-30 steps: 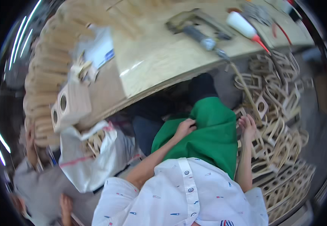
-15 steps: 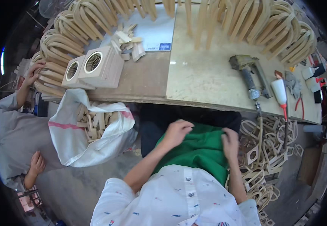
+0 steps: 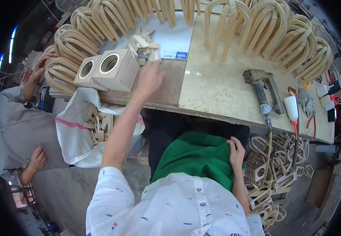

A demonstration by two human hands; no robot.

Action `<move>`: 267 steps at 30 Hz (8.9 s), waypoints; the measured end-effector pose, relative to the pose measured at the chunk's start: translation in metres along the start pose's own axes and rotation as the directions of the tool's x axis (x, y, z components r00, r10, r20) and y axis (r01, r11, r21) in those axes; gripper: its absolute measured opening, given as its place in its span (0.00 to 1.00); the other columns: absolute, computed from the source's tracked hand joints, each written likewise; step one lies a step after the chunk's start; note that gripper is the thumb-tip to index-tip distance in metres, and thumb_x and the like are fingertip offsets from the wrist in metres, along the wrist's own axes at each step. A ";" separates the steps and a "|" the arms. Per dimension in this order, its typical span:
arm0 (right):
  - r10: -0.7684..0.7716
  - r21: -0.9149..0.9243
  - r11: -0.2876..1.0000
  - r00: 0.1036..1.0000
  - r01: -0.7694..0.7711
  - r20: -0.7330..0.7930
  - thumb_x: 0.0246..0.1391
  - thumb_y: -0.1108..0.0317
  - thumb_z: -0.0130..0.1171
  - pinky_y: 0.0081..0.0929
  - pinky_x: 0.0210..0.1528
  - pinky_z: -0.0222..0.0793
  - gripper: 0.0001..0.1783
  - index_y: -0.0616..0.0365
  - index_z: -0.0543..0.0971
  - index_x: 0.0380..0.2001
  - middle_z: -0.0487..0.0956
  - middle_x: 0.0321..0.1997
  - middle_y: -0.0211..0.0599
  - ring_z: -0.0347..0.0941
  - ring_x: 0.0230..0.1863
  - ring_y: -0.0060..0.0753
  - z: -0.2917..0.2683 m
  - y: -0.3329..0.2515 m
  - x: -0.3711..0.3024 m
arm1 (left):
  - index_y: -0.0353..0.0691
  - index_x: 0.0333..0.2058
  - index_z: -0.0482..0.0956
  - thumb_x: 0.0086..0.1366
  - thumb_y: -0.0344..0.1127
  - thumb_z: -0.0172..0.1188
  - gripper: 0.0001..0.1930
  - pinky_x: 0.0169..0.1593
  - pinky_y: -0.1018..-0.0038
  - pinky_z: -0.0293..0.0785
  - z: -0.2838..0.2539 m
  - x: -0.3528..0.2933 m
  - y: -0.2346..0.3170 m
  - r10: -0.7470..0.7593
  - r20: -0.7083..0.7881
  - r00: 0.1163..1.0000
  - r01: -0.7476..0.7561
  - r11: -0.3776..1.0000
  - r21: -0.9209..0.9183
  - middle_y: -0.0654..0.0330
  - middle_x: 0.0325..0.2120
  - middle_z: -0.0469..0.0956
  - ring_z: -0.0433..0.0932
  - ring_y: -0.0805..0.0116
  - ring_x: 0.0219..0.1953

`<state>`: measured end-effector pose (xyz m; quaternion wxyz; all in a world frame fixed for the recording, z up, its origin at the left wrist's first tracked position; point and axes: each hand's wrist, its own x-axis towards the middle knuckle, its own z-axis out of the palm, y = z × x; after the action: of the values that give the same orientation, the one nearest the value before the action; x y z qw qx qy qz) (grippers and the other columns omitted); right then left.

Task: The person assembles a wooden chair frame by applying glue to small wooden blocks and attaching them to the chair legs using a pneumatic nail gun. They handle multiple wooden components, including curved backrest pieces and rectangular blocks, securing them together on a workbench.

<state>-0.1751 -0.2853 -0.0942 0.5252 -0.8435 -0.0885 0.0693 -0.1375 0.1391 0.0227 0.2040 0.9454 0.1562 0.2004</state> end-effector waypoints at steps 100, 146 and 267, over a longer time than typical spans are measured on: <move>-0.129 0.680 0.712 0.921 -0.172 0.368 0.56 0.72 0.57 0.20 0.36 0.69 0.16 0.66 0.76 0.48 0.80 0.42 0.33 0.72 0.38 0.19 0.086 -0.165 0.113 | 0.36 0.56 0.73 0.66 0.35 0.57 0.20 0.47 0.76 0.71 -0.002 -0.056 0.062 0.095 0.578 0.811 0.513 0.359 -0.779 0.63 0.46 0.77 0.73 0.79 0.43; -0.105 0.656 0.685 0.848 -0.317 0.519 0.54 0.73 0.60 0.24 0.45 0.71 0.14 0.66 0.76 0.44 0.79 0.41 0.35 0.74 0.41 0.22 0.097 -0.171 0.096 | 0.35 0.44 0.78 0.55 0.27 0.60 0.16 0.44 0.63 0.74 -0.020 -0.012 -0.042 0.153 -0.003 0.988 -0.152 0.983 0.107 0.51 0.36 0.79 0.78 0.53 0.39; -0.335 0.757 0.554 0.925 0.347 -0.179 0.56 0.69 0.57 0.50 0.56 0.70 0.22 0.63 0.66 0.53 0.75 0.49 0.48 0.71 0.54 0.52 -0.208 -0.181 0.133 | 0.34 0.46 0.73 0.54 0.28 0.67 0.20 0.46 0.75 0.71 0.033 -0.096 0.159 0.117 0.529 0.841 0.453 0.383 -0.805 0.60 0.38 0.77 0.75 0.73 0.40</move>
<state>-0.0159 -0.3590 0.1560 0.8404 -0.5007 -0.2075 -0.0082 -0.1722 -0.0455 0.0358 0.7388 0.6707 0.0613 -0.0255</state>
